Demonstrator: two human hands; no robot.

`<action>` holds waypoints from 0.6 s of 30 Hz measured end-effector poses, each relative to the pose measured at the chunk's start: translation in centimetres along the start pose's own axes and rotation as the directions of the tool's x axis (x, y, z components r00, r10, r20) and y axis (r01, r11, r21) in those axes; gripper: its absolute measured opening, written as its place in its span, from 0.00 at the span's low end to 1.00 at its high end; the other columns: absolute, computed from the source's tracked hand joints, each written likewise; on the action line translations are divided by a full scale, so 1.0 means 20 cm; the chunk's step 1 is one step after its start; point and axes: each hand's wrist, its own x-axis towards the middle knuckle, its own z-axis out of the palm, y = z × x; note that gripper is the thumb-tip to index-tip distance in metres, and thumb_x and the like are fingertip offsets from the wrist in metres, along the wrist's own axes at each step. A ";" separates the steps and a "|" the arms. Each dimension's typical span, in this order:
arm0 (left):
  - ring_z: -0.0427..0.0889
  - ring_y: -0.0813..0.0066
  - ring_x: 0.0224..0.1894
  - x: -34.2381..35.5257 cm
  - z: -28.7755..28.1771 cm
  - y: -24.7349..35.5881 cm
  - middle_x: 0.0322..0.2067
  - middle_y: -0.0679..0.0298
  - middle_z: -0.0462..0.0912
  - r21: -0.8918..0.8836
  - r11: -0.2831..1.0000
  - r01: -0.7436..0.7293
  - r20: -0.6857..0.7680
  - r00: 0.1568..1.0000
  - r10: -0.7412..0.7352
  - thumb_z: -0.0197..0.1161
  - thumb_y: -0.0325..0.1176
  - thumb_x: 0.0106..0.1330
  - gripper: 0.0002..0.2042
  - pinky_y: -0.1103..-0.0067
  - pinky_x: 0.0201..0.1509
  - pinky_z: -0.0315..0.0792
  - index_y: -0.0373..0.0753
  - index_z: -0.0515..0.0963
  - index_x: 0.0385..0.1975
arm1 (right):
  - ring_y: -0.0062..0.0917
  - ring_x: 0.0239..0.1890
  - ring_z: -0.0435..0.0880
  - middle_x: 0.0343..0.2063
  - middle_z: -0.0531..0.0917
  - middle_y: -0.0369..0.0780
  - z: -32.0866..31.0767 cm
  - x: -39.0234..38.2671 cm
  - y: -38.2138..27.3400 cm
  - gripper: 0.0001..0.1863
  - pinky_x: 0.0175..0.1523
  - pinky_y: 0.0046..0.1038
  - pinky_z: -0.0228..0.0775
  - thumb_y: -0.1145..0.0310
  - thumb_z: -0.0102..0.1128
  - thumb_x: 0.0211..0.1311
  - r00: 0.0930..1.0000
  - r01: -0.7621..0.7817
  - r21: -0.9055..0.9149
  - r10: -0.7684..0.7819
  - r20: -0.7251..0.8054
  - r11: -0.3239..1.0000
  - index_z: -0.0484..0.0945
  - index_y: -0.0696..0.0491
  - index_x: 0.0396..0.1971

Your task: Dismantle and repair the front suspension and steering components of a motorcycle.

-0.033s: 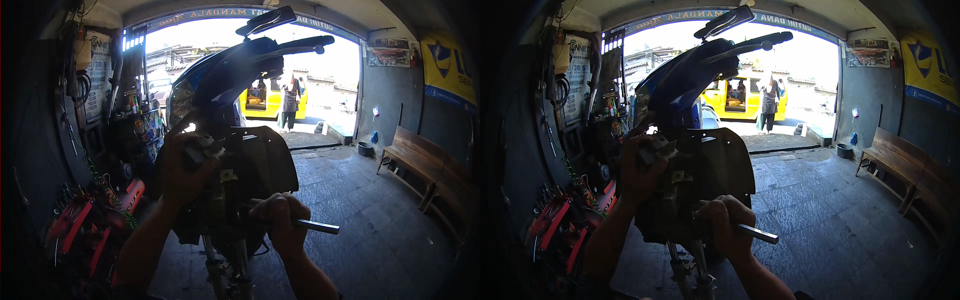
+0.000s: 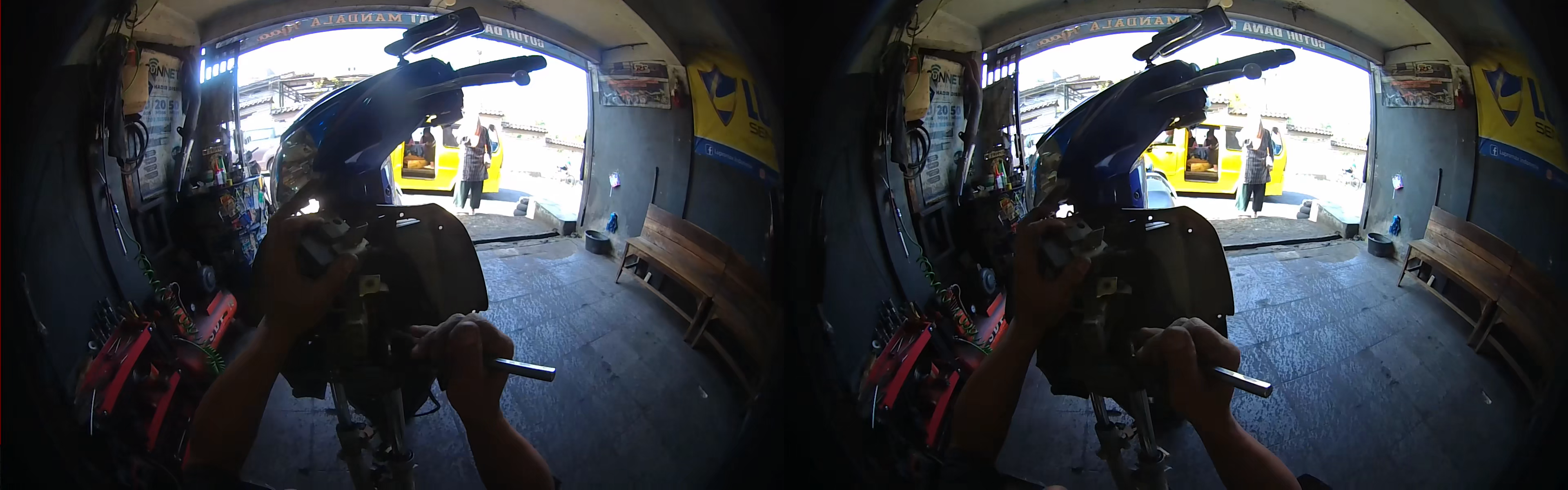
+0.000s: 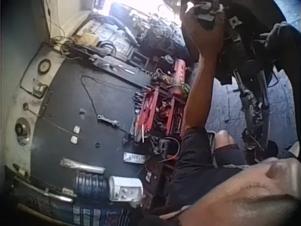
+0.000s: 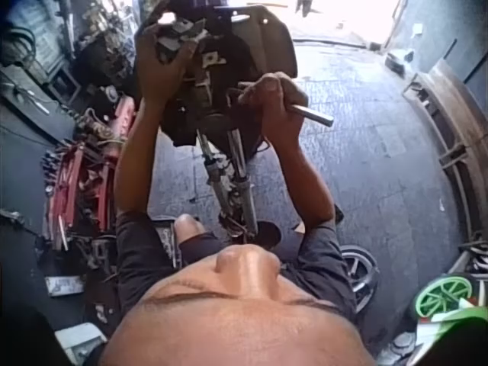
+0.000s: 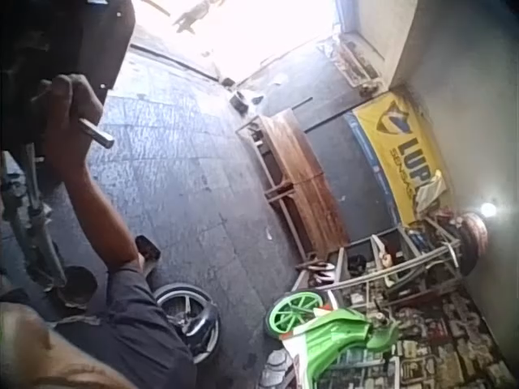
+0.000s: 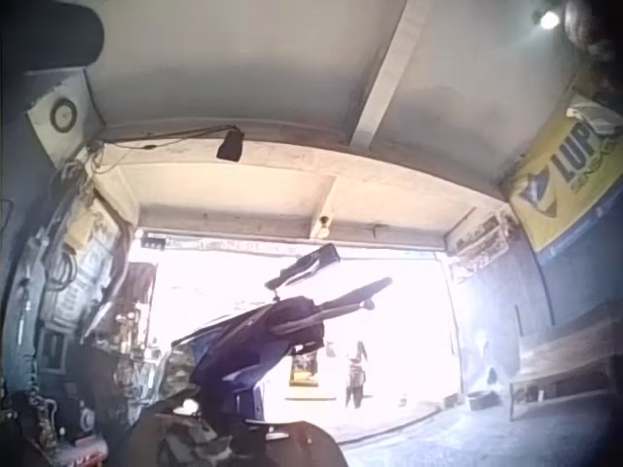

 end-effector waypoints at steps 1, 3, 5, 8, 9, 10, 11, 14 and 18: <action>0.75 0.64 0.57 0.00 0.00 0.00 0.53 0.57 0.73 0.007 1.000 -0.007 0.003 1.000 0.007 0.71 0.29 0.55 0.25 0.69 0.62 0.69 0.38 0.71 0.53 | 0.22 0.19 0.80 0.16 0.78 0.40 -0.01 0.02 -0.02 0.26 0.33 0.32 0.78 0.56 0.47 0.80 0.995 0.093 0.044 -0.095 0.025 0.995 0.72 0.55 0.20; 0.75 0.65 0.56 0.00 0.01 -0.02 0.53 0.57 0.73 0.018 1.000 -0.004 0.014 1.000 0.003 0.71 0.29 0.55 0.25 0.69 0.62 0.70 0.38 0.71 0.54 | 0.23 0.15 0.75 0.13 0.73 0.39 -0.03 0.03 -0.02 0.27 0.31 0.32 0.76 0.55 0.45 0.80 0.995 0.081 0.121 -0.088 0.048 0.989 0.68 0.53 0.18; 0.75 0.65 0.56 0.00 0.02 -0.03 0.52 0.57 0.73 0.020 1.000 -0.008 0.025 1.000 0.007 0.71 0.29 0.55 0.25 0.69 0.61 0.70 0.39 0.71 0.54 | 0.21 0.13 0.70 0.11 0.69 0.36 -0.05 0.04 -0.02 0.27 0.27 0.32 0.73 0.54 0.43 0.81 0.998 0.054 0.076 -0.055 0.019 0.996 0.65 0.51 0.17; 0.76 0.67 0.55 0.00 0.02 -0.01 0.51 0.58 0.74 0.021 1.000 -0.019 -0.007 1.000 0.019 0.71 0.30 0.56 0.25 0.70 0.61 0.70 0.39 0.72 0.54 | 0.19 0.12 0.66 0.09 0.65 0.34 0.01 0.07 -0.03 0.28 0.23 0.29 0.67 0.53 0.43 0.81 0.992 -0.060 0.101 0.071 -0.105 0.993 0.63 0.49 0.16; 0.76 0.66 0.55 0.00 0.01 -0.01 0.52 0.58 0.74 0.005 1.000 0.025 0.011 1.000 -0.025 0.71 0.30 0.56 0.24 0.70 0.61 0.70 0.39 0.72 0.54 | 0.19 0.12 0.66 0.09 0.65 0.34 0.02 0.09 -0.05 0.28 0.23 0.29 0.67 0.53 0.43 0.81 0.991 -0.059 0.103 0.070 -0.110 0.993 0.63 0.49 0.16; 0.76 0.66 0.56 -0.01 0.00 0.00 0.52 0.58 0.73 -0.010 0.998 0.068 0.030 0.997 -0.068 0.71 0.30 0.57 0.24 0.70 0.61 0.70 0.38 0.72 0.54 | 0.18 0.11 0.65 0.09 0.64 0.33 0.04 0.12 -0.06 0.29 0.22 0.28 0.65 0.52 0.43 0.81 0.987 -0.113 0.060 0.119 -0.110 0.992 0.62 0.49 0.15; 0.76 0.66 0.56 -0.02 0.00 -0.01 0.52 0.58 0.73 -0.010 0.998 0.065 0.033 0.997 -0.065 0.71 0.30 0.57 0.24 0.70 0.61 0.70 0.38 0.72 0.54 | 0.17 0.11 0.64 0.09 0.63 0.32 0.05 0.13 -0.07 0.30 0.21 0.27 0.64 0.51 0.43 0.81 0.980 -0.166 0.018 0.167 -0.111 0.986 0.61 0.48 0.14; 0.76 0.64 0.56 0.00 -0.01 -0.02 0.53 0.57 0.72 0.068 0.998 -0.003 0.002 1.000 0.003 0.71 0.31 0.56 0.25 0.69 0.62 0.70 0.38 0.72 0.54 | 0.11 0.15 0.69 0.11 0.69 0.30 0.03 0.06 -0.06 0.30 0.22 0.22 0.61 0.52 0.45 0.79 0.984 -0.096 0.059 0.104 -0.146 0.994 0.66 0.52 0.13; 0.75 0.63 0.57 0.00 0.00 -0.01 0.54 0.56 0.71 0.120 0.992 -0.039 0.018 0.999 0.037 0.71 0.32 0.56 0.26 0.68 0.62 0.70 0.37 0.71 0.54 | 0.15 0.11 0.62 0.08 0.62 0.31 0.05 0.11 -0.09 0.31 0.21 0.26 0.61 0.49 0.45 0.80 0.969 -0.202 -0.042 0.193 -0.156 0.979 0.60 0.48 0.12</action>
